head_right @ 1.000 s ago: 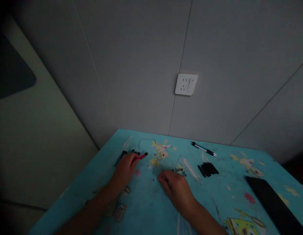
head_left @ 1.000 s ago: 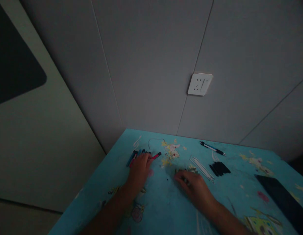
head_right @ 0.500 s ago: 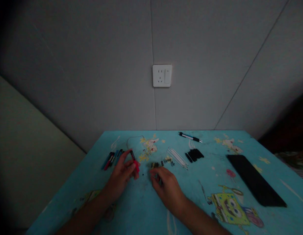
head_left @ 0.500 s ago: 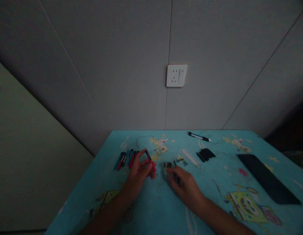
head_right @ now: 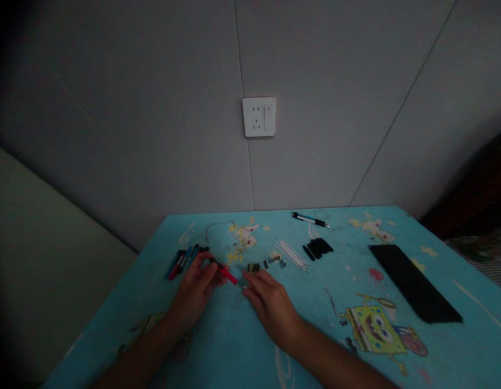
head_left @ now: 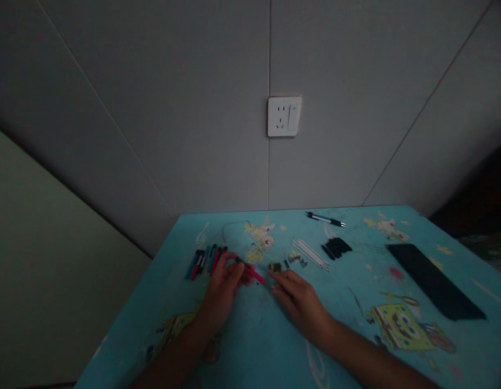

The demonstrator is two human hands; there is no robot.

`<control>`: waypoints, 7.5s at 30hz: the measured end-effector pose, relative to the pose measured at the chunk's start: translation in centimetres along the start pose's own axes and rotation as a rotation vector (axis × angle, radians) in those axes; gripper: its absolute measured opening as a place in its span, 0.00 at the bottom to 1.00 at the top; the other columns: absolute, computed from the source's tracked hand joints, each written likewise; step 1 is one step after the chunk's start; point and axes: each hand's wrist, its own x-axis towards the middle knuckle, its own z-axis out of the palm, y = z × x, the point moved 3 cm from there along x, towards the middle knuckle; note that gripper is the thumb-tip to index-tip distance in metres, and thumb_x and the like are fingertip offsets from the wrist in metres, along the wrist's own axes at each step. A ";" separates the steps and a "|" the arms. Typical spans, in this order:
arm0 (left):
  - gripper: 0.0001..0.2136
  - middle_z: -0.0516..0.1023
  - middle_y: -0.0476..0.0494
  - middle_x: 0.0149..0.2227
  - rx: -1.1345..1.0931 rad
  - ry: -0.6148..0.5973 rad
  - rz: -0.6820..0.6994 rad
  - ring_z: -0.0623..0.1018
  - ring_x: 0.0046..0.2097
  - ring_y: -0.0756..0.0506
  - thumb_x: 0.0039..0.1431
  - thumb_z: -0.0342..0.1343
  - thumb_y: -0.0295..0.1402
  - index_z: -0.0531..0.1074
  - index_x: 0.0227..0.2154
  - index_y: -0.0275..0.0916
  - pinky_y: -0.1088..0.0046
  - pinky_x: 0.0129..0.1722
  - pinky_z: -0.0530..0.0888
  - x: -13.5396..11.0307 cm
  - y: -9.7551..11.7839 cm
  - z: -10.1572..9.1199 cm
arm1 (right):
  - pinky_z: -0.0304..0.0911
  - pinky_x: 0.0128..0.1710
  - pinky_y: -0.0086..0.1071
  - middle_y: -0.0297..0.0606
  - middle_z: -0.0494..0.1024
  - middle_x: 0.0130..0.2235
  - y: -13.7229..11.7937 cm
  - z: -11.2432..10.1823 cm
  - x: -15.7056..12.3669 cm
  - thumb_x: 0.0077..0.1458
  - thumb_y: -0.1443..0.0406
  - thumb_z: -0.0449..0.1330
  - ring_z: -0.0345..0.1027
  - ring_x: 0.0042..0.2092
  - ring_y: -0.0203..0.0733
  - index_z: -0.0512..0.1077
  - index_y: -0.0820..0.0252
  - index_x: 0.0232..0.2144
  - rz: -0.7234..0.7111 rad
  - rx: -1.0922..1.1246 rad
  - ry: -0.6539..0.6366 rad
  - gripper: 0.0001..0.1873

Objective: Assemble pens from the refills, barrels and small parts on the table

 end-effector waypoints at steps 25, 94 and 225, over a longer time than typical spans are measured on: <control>0.07 0.79 0.46 0.29 0.460 -0.262 0.042 0.77 0.33 0.47 0.61 0.58 0.37 0.74 0.38 0.39 0.72 0.34 0.72 -1.4 0.4 1.2 | 0.69 0.40 0.35 0.39 0.77 0.38 -1.0 -2.8 0.5 0.63 0.65 0.58 0.72 0.40 0.42 0.76 0.53 0.44 -0.077 -0.014 0.150 0.09; 0.07 0.75 0.44 0.37 1.288 -0.413 0.473 0.73 0.41 0.44 0.67 0.51 0.33 0.72 0.42 0.40 0.66 0.44 0.70 -1.2 0.4 1.4 | 0.68 0.45 0.41 0.43 0.77 0.43 -0.2 -2.6 0.7 0.66 0.66 0.53 0.70 0.43 0.45 0.72 0.56 0.53 -0.261 -0.454 -0.027 0.16; 0.19 0.74 0.40 0.49 1.088 -0.325 0.449 0.74 0.49 0.45 0.69 0.40 0.27 0.61 0.60 0.43 0.64 0.51 0.72 -0.5 0.8 0.3 | 0.63 0.35 0.34 0.41 0.74 0.34 1.8 -0.8 0.2 0.64 0.65 0.53 0.70 0.34 0.42 0.69 0.59 0.32 0.182 -0.671 -0.103 0.09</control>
